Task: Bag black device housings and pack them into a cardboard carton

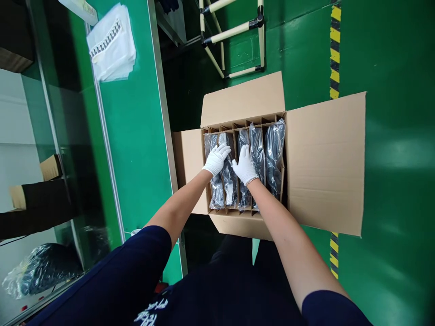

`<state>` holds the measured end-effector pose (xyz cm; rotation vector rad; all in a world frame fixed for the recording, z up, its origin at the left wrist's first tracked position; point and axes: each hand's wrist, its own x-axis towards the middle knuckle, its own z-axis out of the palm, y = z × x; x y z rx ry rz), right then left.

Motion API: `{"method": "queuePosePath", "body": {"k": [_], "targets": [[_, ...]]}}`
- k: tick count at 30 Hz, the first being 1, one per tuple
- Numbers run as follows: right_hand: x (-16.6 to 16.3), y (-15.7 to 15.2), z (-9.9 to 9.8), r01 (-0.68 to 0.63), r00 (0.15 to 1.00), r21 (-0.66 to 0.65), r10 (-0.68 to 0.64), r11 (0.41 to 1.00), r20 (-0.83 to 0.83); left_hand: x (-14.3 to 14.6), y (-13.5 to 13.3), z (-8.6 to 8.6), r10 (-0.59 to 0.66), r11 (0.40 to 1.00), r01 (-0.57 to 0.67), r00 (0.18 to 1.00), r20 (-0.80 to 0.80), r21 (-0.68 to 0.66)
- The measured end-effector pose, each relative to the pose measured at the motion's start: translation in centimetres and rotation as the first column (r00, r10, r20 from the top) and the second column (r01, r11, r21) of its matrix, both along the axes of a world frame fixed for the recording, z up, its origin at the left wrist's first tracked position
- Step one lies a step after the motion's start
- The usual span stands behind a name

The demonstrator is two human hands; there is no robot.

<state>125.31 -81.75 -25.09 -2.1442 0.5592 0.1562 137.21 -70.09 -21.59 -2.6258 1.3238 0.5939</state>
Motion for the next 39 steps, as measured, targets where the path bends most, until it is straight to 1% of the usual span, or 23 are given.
{"method": "queuePosePath", "body": {"k": [1, 3, 7, 9, 11, 13, 16, 17, 18, 19, 20, 22, 23, 25, 27, 28, 30, 32, 33, 34, 36, 38, 39], "targets": [[0.2, -0.1, -0.1, 0.032, 0.999, 0.039, -0.03, 0.999, -0.045, -0.2, -0.6, 0.1, -0.001, 1.0, 0.001, 1.0, 0.014, 0.002], [0.4, -0.3, -0.3, 0.024, 0.996, 0.071, -0.018, 0.997, -0.084, -0.5, -2.1, 0.3, -0.018, 0.999, 0.016, 0.999, 0.044, 0.041], [0.3, -0.8, -0.4, -0.037, 0.999, 0.032, 0.038, 0.999, -0.032, -0.8, -4.7, 0.5, -0.013, 0.984, -0.004, 0.995, 0.095, 0.178], [0.0, -0.8, -0.3, -0.058, 0.998, 0.016, 0.059, 0.998, -0.016, -0.7, -4.9, 0.6, -0.001, 0.983, -0.02, 0.993, 0.116, 0.185], [-0.2, -0.5, -0.1, -0.083, 0.997, 0.01, 0.083, 0.997, 0.0, -0.5, -4.3, 0.6, 0.007, 0.982, -0.032, 0.991, 0.136, 0.186], [-0.2, -0.1, 0.1, -0.04, 0.999, 0.033, 0.04, 0.999, -0.002, -0.2, -3.4, 0.5, 0.009, 0.976, -0.043, 0.987, 0.158, 0.215], [0.0, 0.3, 0.2, 0.143, 0.987, 0.126, -0.132, 0.982, -0.088, 0.2, -2.8, 0.2, -0.003, 0.967, -0.04, 0.986, 0.166, 0.252], [0.1, 0.2, 0.1, 0.177, 0.981, 0.156, -0.161, 0.972, -0.108, 0.3, -2.7, 0.2, -0.003, 0.967, -0.038, 0.987, 0.16, 0.254], [0.1, 0.2, 0.0, 0.172, 0.983, 0.179, -0.156, 0.969, -0.101, 0.4, -2.7, 0.2, 0.002, 0.968, -0.04, 0.988, 0.152, 0.246], [0.0, 0.1, -0.1, 0.134, 0.99, 0.188, -0.123, 0.973, -0.066, 0.4, -2.8, 0.3, 0.018, 0.973, -0.052, 0.988, 0.151, 0.225], [-0.1, 0.0, -0.2, 0.069, 0.998, 0.178, -0.067, 0.982, -0.014, 0.4, -2.9, 0.4, 0.039, 0.98, -0.068, 0.987, 0.156, 0.186], [-0.3, 0.0, -0.3, -0.072, 0.995, 0.125, 0.062, 0.99, 0.079, 0.2, -3.1, 0.7, 0.061, 0.994, -0.073, 0.985, 0.16, 0.075], [-0.4, 0.0, -0.3, -0.127, 0.988, 0.098, 0.117, 0.987, 0.099, 0.1, -3.2, 0.8, 0.039, 0.999, -0.042, 0.99, 0.139, 0.021], [-0.5, 0.2, -0.1, -0.196, 0.978, 0.067, 0.189, 0.978, 0.093, -0.3, -3.4, 0.8, -0.076, 0.996, 0.078, 0.996, 0.051, -0.038], [-0.5, 0.4, 0.4, -0.223, 0.973, 0.051, 0.219, 0.973, 0.068, -0.7, -3.6, 0.5, -0.191, 0.981, 0.189, 0.981, -0.044, -0.031], [-0.5, 0.4, 0.7, -0.238, 0.97, 0.039, 0.235, 0.971, 0.054, -0.9, -3.7, 0.3, -0.209, 0.978, 0.208, 0.975, -0.069, -0.017], [-0.7, 0.1, 1.4, -0.27, 0.962, 0.01, 0.269, 0.963, 0.046, -1.2, -3.6, 0.0, -0.181, 0.983, 0.182, 0.98, -0.081, 0.014], [-1.5, -0.4, 2.1, -0.296, 0.951, -0.03, 0.298, 0.955, 0.087, -1.4, -3.4, -0.2, -0.132, 0.99, 0.135, 0.988, -0.084, 0.03], [-2.0, -0.8, 2.3, -0.277, 0.952, -0.052, 0.282, 0.959, 0.122, -1.4, -3.2, -0.3, -0.117, 0.992, 0.12, 0.989, -0.088, 0.029], [-2.6, -1.1, 2.5, -0.229, 0.959, -0.072, 0.238, 0.971, 0.154, -1.5, -3.1, -0.3, -0.11, 0.993, 0.113, 0.989, -0.094, 0.024], [-3.7, -1.6, 2.4, -0.051, 0.983, -0.082, 0.064, 0.995, 0.171, -1.5, -2.9, -0.4, -0.109, 0.994, 0.11, 0.989, -0.101, 0.004], [-4.3, -1.8, 2.1, 0.154, 0.983, -0.044, -0.149, 0.987, 0.104, -1.5, -2.8, -0.6, -0.109, 0.994, 0.108, 0.988, -0.105, -0.016], [-4.3, -1.8, 1.9, 0.222, 0.973, -0.012, -0.221, 0.975, 0.06, -1.5, -2.7, -0.7, -0.105, 0.994, 0.102, 0.989, -0.108, -0.026]]}}
